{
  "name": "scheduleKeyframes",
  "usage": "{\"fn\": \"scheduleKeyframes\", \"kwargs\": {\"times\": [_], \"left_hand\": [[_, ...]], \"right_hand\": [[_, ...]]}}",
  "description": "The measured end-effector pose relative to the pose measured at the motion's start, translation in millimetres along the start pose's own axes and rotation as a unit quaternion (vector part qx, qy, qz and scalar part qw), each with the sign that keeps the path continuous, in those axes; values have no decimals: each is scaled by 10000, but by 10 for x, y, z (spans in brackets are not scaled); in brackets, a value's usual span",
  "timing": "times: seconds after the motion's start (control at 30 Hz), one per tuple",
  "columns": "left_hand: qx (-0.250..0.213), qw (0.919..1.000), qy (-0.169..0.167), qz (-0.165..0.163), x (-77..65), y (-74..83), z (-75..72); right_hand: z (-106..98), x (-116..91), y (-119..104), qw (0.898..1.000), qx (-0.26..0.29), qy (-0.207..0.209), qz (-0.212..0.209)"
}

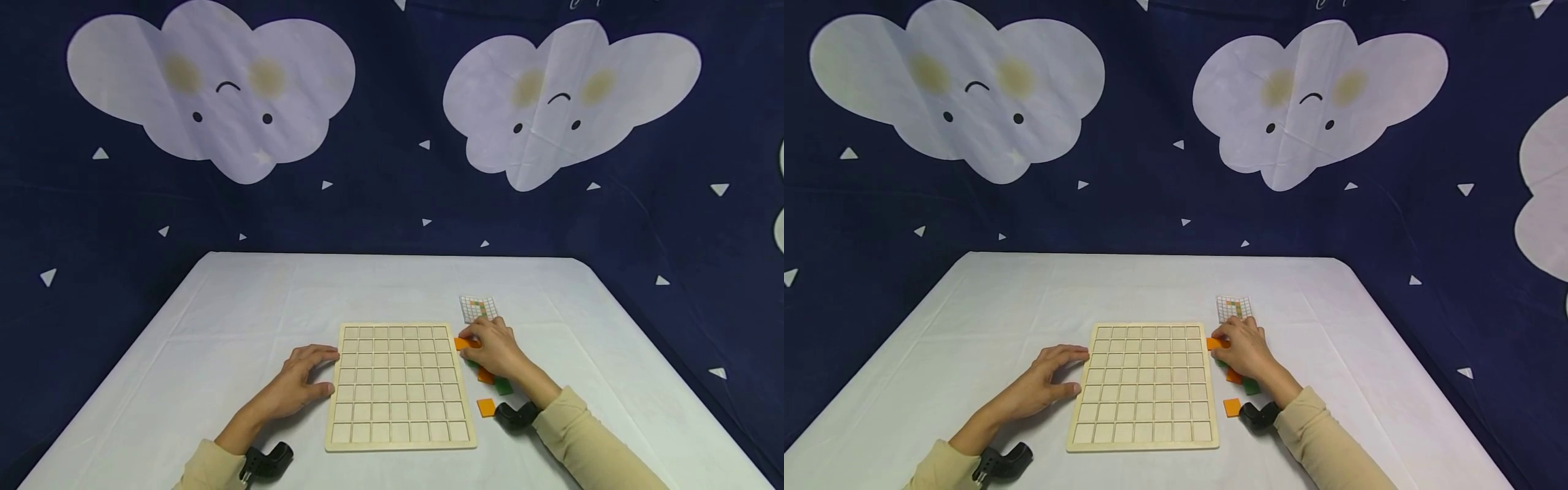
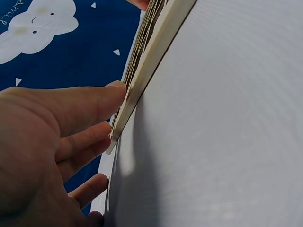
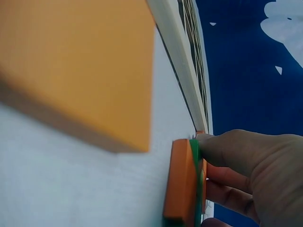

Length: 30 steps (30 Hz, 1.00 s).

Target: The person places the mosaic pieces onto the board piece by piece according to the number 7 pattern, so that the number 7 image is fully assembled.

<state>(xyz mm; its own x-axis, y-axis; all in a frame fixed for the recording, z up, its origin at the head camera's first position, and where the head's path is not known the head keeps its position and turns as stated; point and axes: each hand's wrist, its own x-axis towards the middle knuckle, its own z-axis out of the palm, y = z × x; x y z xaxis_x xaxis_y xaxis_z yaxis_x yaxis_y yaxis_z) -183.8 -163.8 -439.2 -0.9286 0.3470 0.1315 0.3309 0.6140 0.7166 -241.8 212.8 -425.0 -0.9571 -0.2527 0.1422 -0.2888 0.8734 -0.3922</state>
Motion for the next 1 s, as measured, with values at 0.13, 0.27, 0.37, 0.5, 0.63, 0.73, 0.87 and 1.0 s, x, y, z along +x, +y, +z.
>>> {"fn": "scheduleKeyframes", "kwargs": {"times": [0.13, 0.27, 0.37, 0.5, 0.63, 0.73, 0.87, 1.0], "left_hand": [[-50, 10000, -31, 10, 3, -4, -6], [-108, 9998, -120, 66, 3, -13, -11], [-122, 9997, -177, 124, 1, -24, -10], [-118, 9996, -210, 161, -2, -34, -6], [-116, 9996, -225, 113, 0, -34, 0], [-106, 9997, -231, 65, 5, -35, 7], [-74, 9997, -226, 33, 10, -37, 13], [-77, 9998, -204, 35, 10, -39, 15]], "right_hand": [[-8, -6, 9, 10000, -12, -12, 78], [-17, -9, 15, 9999, -19, 14, 129], [-18, -8, 23, 9999, 1, 31, 134], [-11, -8, 35, 9999, -17, 68, 135], [-11, -23, 37, 9998, -27, 95, 173], [-12, -27, 44, 9998, -13, 108, 163], [-10, -29, 43, 9998, -10, 155, 137], [-6, -28, 50, 9997, -27, 199, 111]]}}
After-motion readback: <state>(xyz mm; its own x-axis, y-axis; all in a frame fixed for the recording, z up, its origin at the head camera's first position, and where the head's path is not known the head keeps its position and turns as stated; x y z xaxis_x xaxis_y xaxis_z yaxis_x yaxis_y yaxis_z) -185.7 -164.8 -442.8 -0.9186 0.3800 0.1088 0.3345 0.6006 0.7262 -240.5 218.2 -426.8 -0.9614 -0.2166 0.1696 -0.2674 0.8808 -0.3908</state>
